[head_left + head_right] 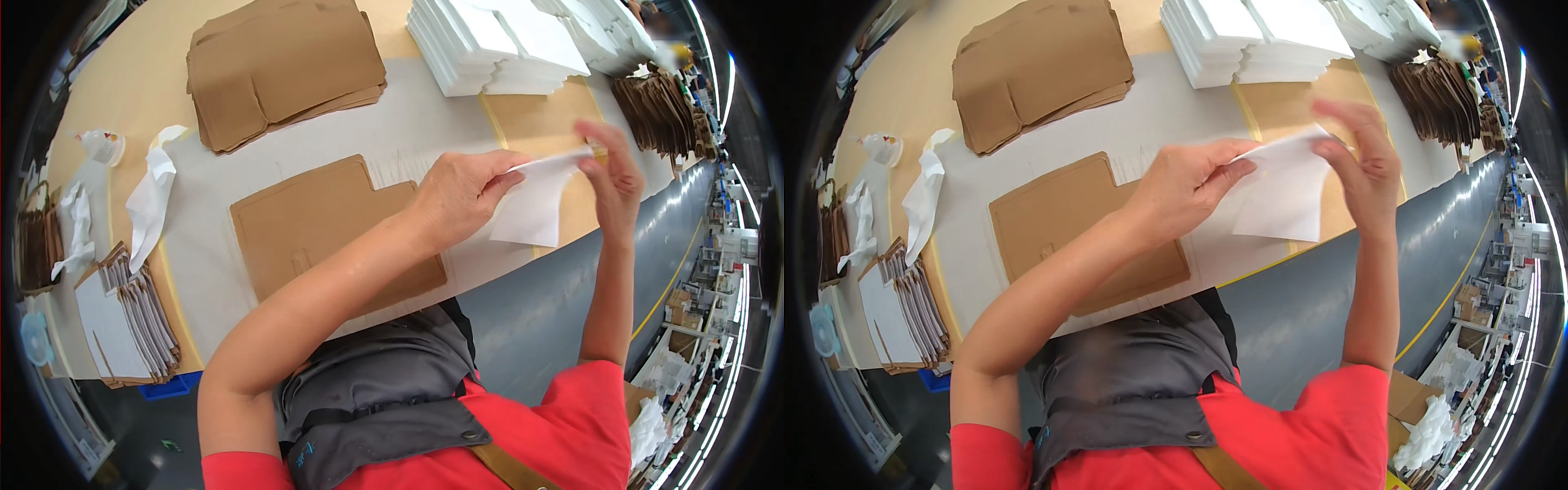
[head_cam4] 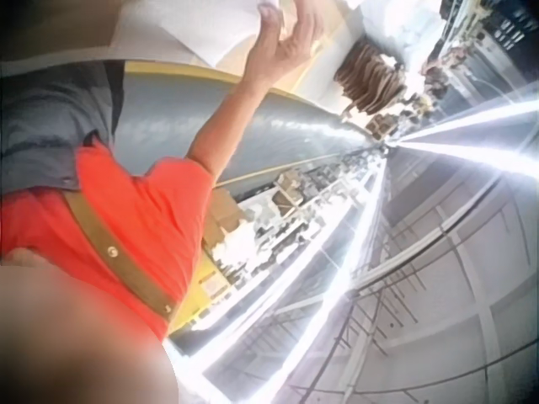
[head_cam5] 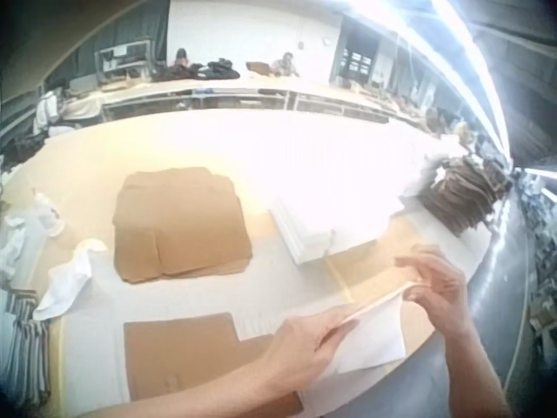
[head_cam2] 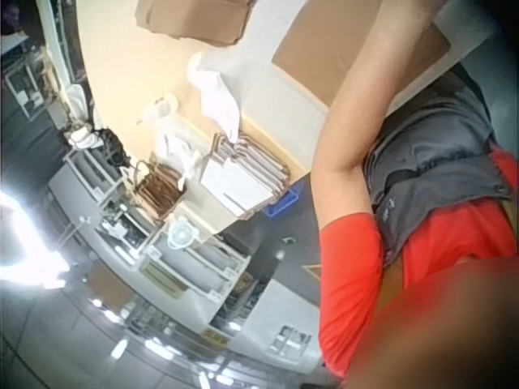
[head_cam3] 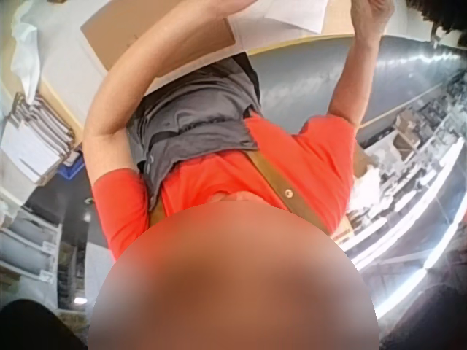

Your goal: Applying glue to a leather piece and adhering a fabric or paper lining to it.

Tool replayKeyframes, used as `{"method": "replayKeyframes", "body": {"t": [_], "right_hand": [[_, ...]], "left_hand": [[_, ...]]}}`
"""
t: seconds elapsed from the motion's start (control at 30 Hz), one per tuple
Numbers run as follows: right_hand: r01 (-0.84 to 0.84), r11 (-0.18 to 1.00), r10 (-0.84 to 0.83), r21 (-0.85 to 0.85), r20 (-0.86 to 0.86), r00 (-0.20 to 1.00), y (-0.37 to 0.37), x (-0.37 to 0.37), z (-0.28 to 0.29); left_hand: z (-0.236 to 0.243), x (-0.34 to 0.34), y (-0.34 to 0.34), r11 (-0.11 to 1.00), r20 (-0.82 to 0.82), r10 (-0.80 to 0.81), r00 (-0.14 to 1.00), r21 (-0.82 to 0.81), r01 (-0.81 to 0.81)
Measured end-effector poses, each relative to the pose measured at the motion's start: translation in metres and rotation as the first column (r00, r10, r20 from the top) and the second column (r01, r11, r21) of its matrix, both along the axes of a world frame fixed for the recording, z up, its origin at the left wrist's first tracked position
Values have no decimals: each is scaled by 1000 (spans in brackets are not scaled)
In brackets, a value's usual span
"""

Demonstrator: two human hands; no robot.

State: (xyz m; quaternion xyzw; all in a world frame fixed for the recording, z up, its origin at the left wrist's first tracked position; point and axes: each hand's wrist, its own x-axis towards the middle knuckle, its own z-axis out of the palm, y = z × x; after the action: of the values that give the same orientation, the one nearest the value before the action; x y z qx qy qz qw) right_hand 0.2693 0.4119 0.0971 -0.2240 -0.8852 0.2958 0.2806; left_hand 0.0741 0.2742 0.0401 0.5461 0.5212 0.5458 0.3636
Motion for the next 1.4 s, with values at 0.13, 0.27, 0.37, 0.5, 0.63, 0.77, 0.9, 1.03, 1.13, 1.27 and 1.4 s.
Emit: {"method": "replayKeyframes", "body": {"t": [0.13, 0.27, 0.37, 0.5, 0.63, 0.77, 0.9, 1.03, 1.13, 1.27, 1.4], "right_hand": [[-35, 953, -84, -300, -375, 923, 4, 26, -25], [-112, 689, -298, -716, -421, 857, -29, 13, -52], [-217, 541, -294, -813, -424, 857, -45, 4, -96], [-271, 325, -378, -906, -387, 841, -71, -29, -113], [-283, 248, -173, -927, -330, 928, -128, -65, -53], [36, 487, -88, -873, -8, 996, -164, -62, -37], [82, 477, -40, -875, 72, 997, -176, -58, -36], [77, 468, -23, -880, 75, 997, -171, -63, -44], [98, 508, -19, -856, 102, 995, -164, -71, -48], [102, 479, -7, -872, 113, 994, -151, -80, -51], [132, 478, -24, -869, 138, 990, -143, -87, -52]], "left_hand": [[59, -21, -28, 994, -164, -3, 987, 107, 21], [104, -46, -61, 988, -321, -28, 947, 138, 76], [122, -56, -83, 967, -285, 36, 958, 253, 39], [138, -65, -118, 986, 94, -5, 996, 165, -11], [122, -90, -167, 954, 233, 296, 926, -18, -300], [63, -84, -225, 794, 192, 579, 793, -353, -495], [16, -65, -246, 725, 207, 668, 715, -398, -562], [-1, -57, -243, 685, 234, 713, 661, -433, -586], [-6, -59, -237, 682, 238, 715, 657, -442, -582], [-11, -65, -227, 689, 243, 707, 664, -445, -571], [-12, -67, -215, 679, 268, 722, 638, -452, -579]]}}
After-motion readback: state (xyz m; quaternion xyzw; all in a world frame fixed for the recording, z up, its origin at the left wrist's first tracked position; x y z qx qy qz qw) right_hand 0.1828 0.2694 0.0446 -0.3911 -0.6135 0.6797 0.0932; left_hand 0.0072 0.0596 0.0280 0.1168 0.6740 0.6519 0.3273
